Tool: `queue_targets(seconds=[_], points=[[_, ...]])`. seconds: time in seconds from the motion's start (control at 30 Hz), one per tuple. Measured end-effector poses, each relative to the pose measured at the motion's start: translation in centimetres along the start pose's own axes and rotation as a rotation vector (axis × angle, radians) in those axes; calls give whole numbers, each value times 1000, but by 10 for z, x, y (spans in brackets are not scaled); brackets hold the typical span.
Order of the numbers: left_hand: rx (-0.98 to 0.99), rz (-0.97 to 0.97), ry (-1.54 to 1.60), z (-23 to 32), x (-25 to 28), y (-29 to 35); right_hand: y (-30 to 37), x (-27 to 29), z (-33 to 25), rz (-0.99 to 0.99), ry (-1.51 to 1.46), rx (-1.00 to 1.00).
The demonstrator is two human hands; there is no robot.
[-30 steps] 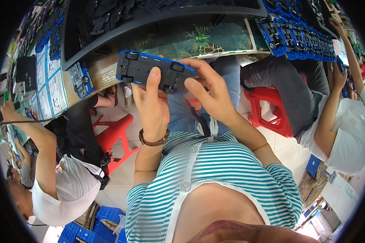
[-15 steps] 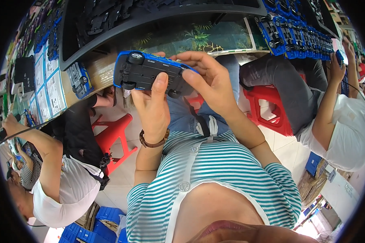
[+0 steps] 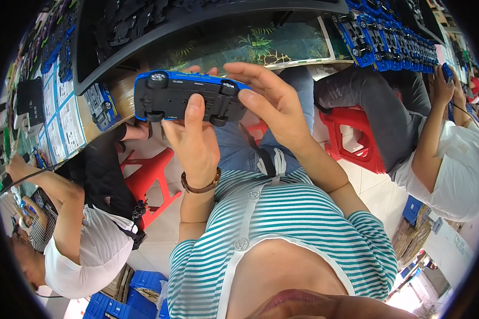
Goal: The person assembles toy cars by taking plastic chassis plates from a tray, fitting them onto toy car bodies, and pressing them into place by hand.
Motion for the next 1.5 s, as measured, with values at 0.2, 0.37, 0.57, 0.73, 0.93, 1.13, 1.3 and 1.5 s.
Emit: queue_targets(seconds=[0.2,0.37,0.57,0.73,0.93,1.13,1.3,1.5], points=[[58,26,39,2,2,-3,8,6,1,36,-72,-137],[32,15,6,-5,4,0,10,3,-2,50,70,-144],[-120,94,-81,-11,0,6,9,1,4,105,-1,-97],[-103,65,-56,-13,0,3,5,1,9,126,-120,-137],[11,-9,-44,-15,4,-1,6,6,10,116,-177,-139],[-28,-28,-149,-10,7,2,6,4,12,100,-180,-288],[30,35,-39,5,22,-5,5,7,9,102,-45,-208],[116,38,71,12,17,-7,7,-4,1,140,-109,-236]])
Point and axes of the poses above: each hand's wrist, its own y-axis away from the middle knuckle, its own x-axis out of the back of the hand, z = x × y, the point moved 2 cm from there along -y, towards the middle knuckle, and after that the axes turned 14 degrees about z, right-handed, at the moved point
